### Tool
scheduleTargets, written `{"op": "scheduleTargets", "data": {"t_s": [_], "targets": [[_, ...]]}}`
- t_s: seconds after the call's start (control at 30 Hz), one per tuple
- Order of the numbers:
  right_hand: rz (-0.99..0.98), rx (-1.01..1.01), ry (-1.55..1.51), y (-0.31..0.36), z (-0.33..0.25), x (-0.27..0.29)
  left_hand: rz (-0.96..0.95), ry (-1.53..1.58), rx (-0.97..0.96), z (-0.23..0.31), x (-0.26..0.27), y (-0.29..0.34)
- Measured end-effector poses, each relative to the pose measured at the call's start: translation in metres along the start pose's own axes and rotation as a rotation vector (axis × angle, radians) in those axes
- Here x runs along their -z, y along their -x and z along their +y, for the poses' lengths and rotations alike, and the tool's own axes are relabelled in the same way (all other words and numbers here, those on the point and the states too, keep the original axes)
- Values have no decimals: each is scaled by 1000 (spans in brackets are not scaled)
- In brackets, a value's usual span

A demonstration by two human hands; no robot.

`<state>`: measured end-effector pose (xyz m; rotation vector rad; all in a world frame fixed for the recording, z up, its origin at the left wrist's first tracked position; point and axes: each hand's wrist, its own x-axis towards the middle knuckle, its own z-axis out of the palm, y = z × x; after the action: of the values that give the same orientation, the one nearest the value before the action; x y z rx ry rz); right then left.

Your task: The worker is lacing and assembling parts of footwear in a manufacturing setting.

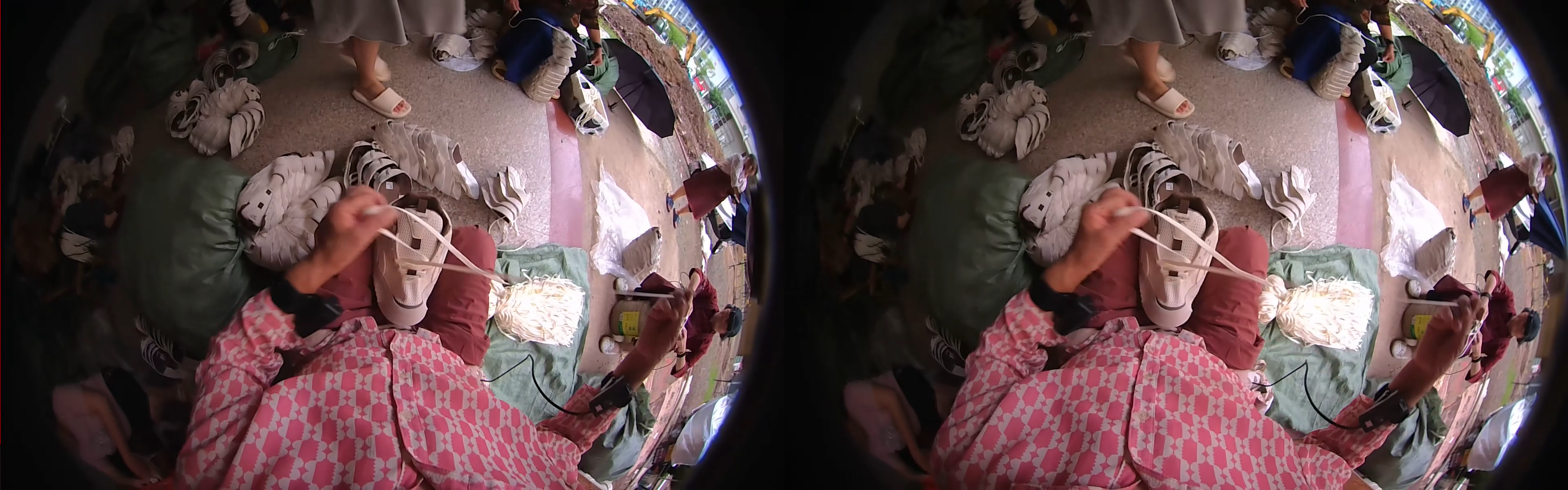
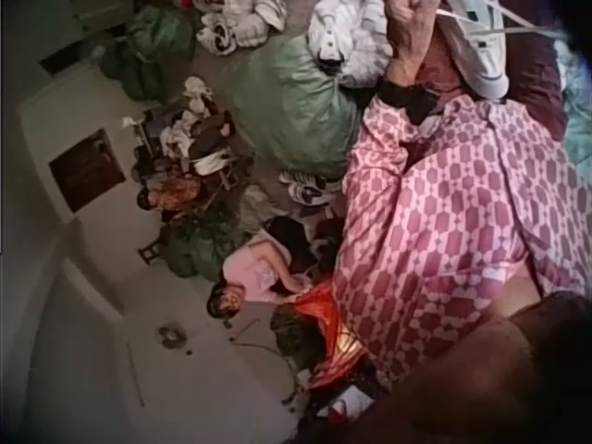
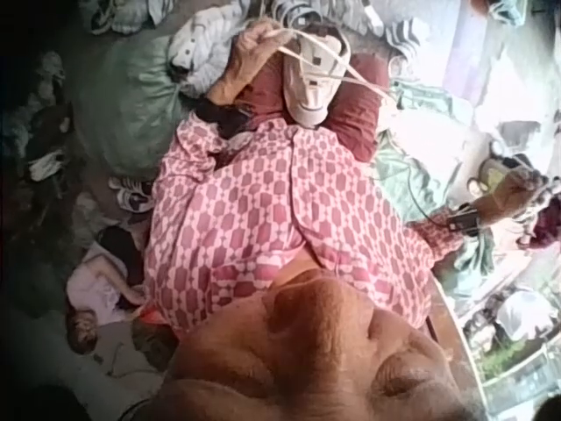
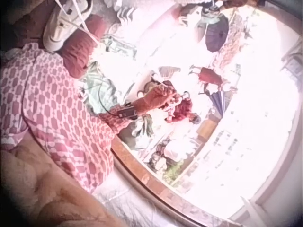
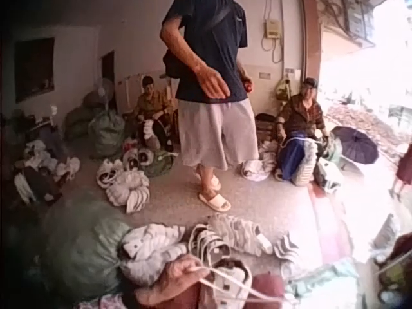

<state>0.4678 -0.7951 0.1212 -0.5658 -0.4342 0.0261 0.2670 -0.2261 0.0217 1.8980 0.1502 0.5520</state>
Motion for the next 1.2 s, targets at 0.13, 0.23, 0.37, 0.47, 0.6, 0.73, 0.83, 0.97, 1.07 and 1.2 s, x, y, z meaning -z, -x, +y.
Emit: {"op": "scheduleTargets", "data": {"t_s": [0.13, 0.23, 0.37, 0.47, 0.6, 0.73, 0.83, 0.97, 1.07, 1.2], "targets": [[392, -160, 254, -2, 68, 59, 408, 320, 493, -22, 88, 41], [508, -174, 397, 18, 128, 58, 324, 172, 763, -33, 131, 85], [428, -320, 643, 26, 218, 19, -167, -653, 828, -27, 146, 103], [150, -439, 791, 37, 270, -20, -493, -942, 451, -1, 125, 76], [-179, -569, 1089, 59, 312, -58, -474, -394, -10, 33, 42, 23], [-338, -719, 1171, 79, 323, -71, -503, -261, -375, 33, -37, -12], [-480, -723, 1241, 90, 324, -74, -534, -302, -321, 17, -65, -20], [-560, -699, 1249, 93, 319, -75, -466, -308, -183, -2, -76, -17], [-621, -675, 1225, 92, 318, -76, -463, -292, -132, -6, -72, -16], [-755, -542, 1219, 91, 319, -75, -565, -253, -93, -3, -73, -16]]}}
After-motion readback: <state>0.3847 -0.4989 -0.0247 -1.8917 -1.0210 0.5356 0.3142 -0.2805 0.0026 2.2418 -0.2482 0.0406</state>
